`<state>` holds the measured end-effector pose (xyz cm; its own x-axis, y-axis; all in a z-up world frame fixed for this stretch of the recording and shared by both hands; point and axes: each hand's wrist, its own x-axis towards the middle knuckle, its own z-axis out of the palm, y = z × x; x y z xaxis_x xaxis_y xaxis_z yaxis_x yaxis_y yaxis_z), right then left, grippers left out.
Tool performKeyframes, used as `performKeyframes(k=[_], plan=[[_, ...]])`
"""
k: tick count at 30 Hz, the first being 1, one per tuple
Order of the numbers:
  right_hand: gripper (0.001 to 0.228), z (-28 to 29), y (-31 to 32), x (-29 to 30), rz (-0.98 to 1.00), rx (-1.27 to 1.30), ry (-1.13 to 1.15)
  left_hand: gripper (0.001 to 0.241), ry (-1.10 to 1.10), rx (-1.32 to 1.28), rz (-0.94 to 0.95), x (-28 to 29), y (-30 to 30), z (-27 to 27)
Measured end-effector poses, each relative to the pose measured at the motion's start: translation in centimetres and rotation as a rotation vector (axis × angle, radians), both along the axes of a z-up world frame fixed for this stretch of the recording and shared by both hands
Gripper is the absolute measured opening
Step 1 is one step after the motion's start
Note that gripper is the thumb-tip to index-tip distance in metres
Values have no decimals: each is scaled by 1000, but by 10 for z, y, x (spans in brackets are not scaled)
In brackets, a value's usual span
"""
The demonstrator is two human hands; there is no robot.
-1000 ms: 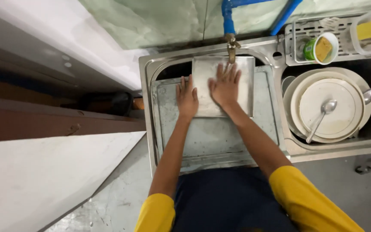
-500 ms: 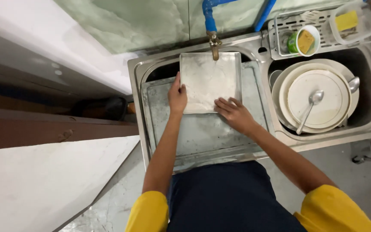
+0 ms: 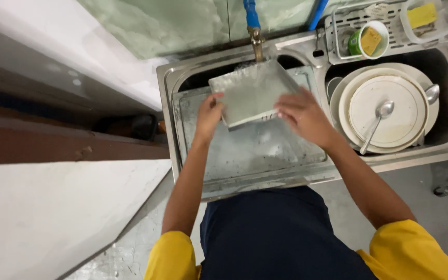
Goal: Washing metal baking trays in a sink.
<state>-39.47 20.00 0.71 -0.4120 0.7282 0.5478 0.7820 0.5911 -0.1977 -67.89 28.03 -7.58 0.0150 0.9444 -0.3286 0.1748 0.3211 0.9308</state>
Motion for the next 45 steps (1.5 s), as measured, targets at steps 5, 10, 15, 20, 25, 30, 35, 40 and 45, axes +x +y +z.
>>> performKeyframes(k=[5,10,15,20,25,30,35,40,45], plan=[[34,-49,-50,-3,-160,2,217,37,-45,9,64,-12,19,6],[19,-69,-108,-34,329,-492,-62,38,-166,-128,105,-12,19,24],[37,-63,-116,-34,368,-505,-167,41,-190,-139,106,-11,12,35],[44,-76,-124,-39,426,-396,-284,44,-188,-184,86,-12,11,46],[15,-75,-121,-42,520,-138,-201,42,-238,-206,87,-10,22,31],[17,-32,-115,-41,554,-107,-73,41,-269,-207,83,-11,29,46],[16,-3,-110,-39,554,-62,9,41,-263,-149,105,-10,39,49],[18,28,-103,-37,531,-39,35,38,-301,-209,101,-9,40,67],[18,60,-97,-40,529,-34,30,35,-294,-219,77,-8,46,71]])
